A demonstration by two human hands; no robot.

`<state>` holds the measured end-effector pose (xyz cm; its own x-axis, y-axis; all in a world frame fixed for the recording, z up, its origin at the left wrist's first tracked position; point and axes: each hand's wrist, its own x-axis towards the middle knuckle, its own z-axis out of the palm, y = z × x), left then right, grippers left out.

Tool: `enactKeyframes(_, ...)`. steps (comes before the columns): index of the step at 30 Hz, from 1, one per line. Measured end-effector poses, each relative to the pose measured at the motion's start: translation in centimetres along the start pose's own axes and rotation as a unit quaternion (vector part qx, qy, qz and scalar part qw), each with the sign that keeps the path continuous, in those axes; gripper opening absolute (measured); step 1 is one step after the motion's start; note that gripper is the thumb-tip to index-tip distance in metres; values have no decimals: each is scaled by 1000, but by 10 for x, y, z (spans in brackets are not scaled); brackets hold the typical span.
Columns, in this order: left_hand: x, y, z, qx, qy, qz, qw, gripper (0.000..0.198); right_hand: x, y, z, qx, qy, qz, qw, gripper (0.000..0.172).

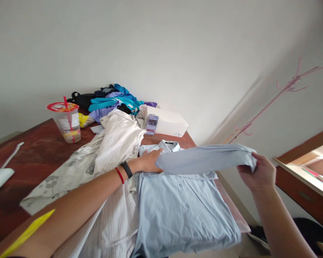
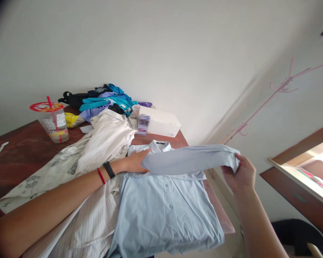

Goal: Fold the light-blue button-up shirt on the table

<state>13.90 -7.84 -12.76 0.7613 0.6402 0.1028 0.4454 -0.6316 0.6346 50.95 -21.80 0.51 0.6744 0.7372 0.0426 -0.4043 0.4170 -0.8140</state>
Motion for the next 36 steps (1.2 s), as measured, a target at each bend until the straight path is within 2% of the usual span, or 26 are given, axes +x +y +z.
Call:
enactKeyframes(2,0,3,0,12,17,-13,1000,104,1,1,-15,-4,16,8,1000,31)
enactKeyframes(4,0,6,-3,-2,56,3,998,89,4,1,-25,-11,34,18,999,31)
enactKeyframes(8,1,5,-17,-41,121,24,992,63,10,3,-37,-45,38,39,998,28)
enactKeyframes(11,2,1,-34,-47,118,31,991,42,15,10,-43,-74,36,46,996,23)
enactKeyframes(13,2,-2,-47,-72,102,52,991,36,17,18,-47,-98,29,58,993,18)
enactKeyframes(16,-2,-9,-66,-100,73,70,990,37,19,37,-54,-150,23,83,985,11)
enactKeyframes(18,-5,-15,-77,-92,51,52,993,40,20,54,-58,-188,17,93,978,11)
enactKeyframes(23,-13,-31,-92,6,3,-8,1000,45,20,92,-62,-298,25,114,947,10)
enactKeyframes(28,-18,-33,-94,125,-15,-93,988,44,19,111,-65,-414,-30,122,902,13)
enactKeyframes(33,-21,-24,-91,199,-18,-166,966,60,32,120,-75,-518,-52,81,850,20)
enactKeyframes(36,-21,-19,-87,224,-24,-190,956,67,43,121,-80,-591,-54,61,803,25)
